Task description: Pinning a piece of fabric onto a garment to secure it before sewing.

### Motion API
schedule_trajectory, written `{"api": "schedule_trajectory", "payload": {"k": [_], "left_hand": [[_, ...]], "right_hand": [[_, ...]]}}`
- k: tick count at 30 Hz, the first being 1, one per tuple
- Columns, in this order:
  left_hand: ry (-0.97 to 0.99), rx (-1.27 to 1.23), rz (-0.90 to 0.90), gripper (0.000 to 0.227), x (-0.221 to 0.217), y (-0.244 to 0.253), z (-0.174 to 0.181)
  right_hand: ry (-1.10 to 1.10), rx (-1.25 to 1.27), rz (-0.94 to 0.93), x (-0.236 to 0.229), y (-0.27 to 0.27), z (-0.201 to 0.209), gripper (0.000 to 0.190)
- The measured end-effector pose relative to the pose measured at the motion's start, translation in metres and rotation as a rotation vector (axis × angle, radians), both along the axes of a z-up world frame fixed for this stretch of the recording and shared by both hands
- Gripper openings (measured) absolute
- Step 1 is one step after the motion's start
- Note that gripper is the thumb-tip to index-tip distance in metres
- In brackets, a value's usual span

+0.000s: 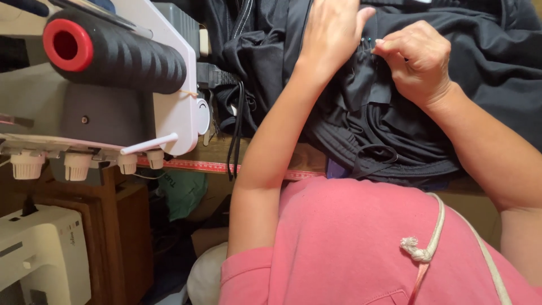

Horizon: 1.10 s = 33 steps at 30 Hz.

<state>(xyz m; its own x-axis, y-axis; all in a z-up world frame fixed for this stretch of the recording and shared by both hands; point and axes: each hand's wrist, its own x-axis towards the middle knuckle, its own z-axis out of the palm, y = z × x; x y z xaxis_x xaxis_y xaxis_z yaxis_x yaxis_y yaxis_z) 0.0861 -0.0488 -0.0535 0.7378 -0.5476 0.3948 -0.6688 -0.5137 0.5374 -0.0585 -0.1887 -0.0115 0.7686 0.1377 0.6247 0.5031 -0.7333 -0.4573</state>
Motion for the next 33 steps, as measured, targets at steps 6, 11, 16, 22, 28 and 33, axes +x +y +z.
{"api": "schedule_trajectory", "payload": {"k": [6,11,16,22,28,33], "left_hand": [[-0.246,0.152,0.022,0.026,0.021,-0.029,-0.031],[-0.087,0.148,-0.150,0.040,-0.001,-0.005,0.013],[-0.258,0.212,0.018,0.035,-0.077,0.022,0.064],[-0.363,0.313,0.072,0.042,-0.118,0.033,0.038],[-0.387,0.277,0.027,0.038,-0.119,0.035,0.037],[-0.362,0.290,0.005,0.036,-0.122,0.035,0.029]], "right_hand": [[0.029,0.076,-0.027,-0.004,-0.003,-0.005,0.015],[0.092,0.226,-0.089,-0.004,-0.011,-0.022,0.022],[0.113,0.301,-0.103,0.001,-0.016,-0.027,0.021],[0.123,0.283,-0.088,0.003,-0.017,-0.026,0.023],[0.145,0.312,-0.094,0.004,-0.019,-0.028,0.023],[0.156,0.335,-0.094,0.004,-0.019,-0.029,0.024]]}}
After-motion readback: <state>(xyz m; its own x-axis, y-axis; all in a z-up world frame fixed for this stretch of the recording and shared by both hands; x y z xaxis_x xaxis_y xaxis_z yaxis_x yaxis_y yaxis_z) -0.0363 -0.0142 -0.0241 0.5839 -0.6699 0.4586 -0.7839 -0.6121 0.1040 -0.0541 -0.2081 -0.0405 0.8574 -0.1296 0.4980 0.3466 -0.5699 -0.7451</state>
